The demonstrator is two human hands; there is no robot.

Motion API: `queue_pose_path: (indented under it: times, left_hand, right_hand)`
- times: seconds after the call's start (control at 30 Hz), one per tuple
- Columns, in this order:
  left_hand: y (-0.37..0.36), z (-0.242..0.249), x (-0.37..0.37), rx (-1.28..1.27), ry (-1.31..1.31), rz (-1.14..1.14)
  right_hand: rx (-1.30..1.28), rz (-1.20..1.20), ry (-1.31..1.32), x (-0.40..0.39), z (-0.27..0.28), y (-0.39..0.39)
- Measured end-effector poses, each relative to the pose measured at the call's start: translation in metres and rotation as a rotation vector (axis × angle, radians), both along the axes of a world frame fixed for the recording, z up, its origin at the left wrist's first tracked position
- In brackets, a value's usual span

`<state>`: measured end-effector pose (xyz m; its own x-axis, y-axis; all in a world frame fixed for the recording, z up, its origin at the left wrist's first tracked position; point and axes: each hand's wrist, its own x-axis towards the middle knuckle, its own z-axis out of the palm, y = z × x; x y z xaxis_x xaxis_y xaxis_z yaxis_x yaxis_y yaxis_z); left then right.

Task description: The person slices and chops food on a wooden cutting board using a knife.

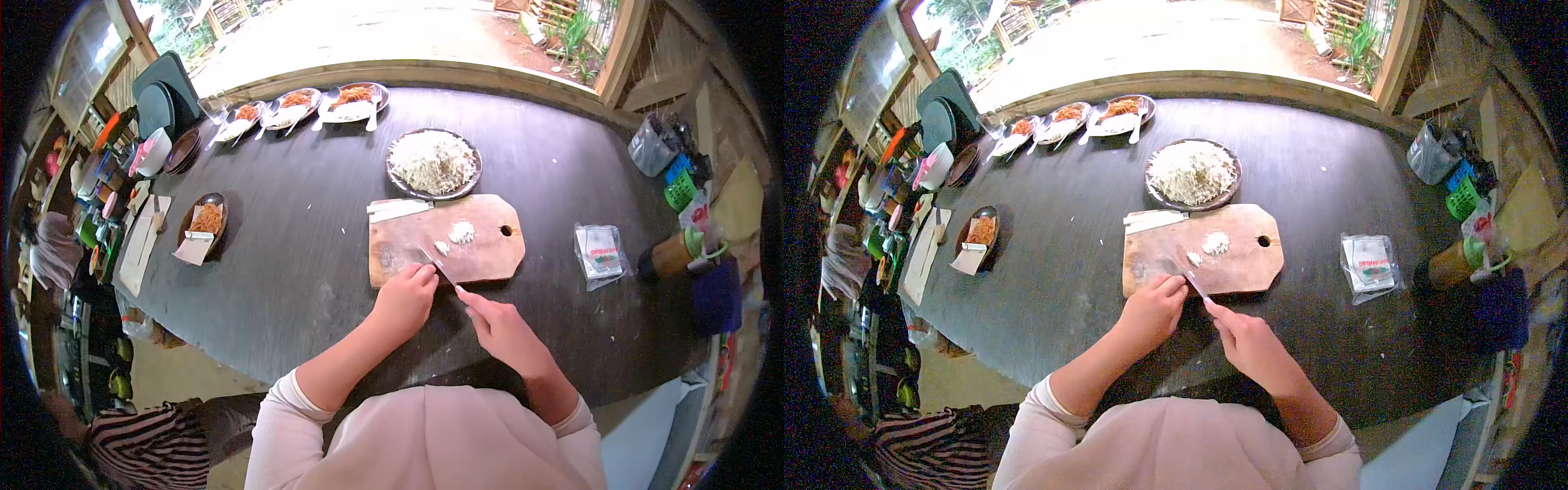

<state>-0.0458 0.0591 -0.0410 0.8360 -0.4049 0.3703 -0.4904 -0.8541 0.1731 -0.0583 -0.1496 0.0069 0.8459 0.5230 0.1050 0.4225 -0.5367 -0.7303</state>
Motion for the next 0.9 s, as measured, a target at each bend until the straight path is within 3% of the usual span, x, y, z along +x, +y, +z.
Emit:
queue_pose_path:
  times: [0.1,0.2,0.27,0.37,0.5,0.6,0.7,0.8,0.9]
  left_hand:
    - [-0.001,-0.002,0.002,-0.043,0.015,0.004]
    - [0.001,-0.002,0.003,-0.035,0.006,0.004]
    - [0.001,0.002,0.001,0.019,0.013,-0.018]
    - [0.001,0.0,0.0,-0.025,0.021,-0.003]
    - [0.002,0.0,0.001,-0.036,0.007,-0.008]
    - [0.002,0.003,0.001,-0.057,0.02,-0.02]
    - [0.001,0.001,0.001,-0.044,0.011,-0.021]
    - [0.001,0.002,0.0,-0.069,0.003,-0.023]
    - [0.004,0.004,0.001,-0.027,-0.017,-0.046]
  right_hand:
    - [0.007,0.0,-0.158,0.007,-0.015,0.002]
    - [0.019,0.016,-0.123,-0.002,0.0,0.0]
    - [-0.029,-0.001,0.04,-0.006,0.013,-0.003]
    - [0.104,0.014,-0.047,0.002,-0.004,0.0]
    - [0.045,0.0,-0.103,-0.001,-0.002,0.002]
    - [-0.026,0.008,0.058,-0.004,0.012,-0.002]
    - [0.091,0.002,0.035,0.003,-0.005,0.002]
    - [0.099,0.005,-0.153,0.004,-0.011,0.007]
    - [0.013,-0.003,0.035,-0.003,0.012,0.003]
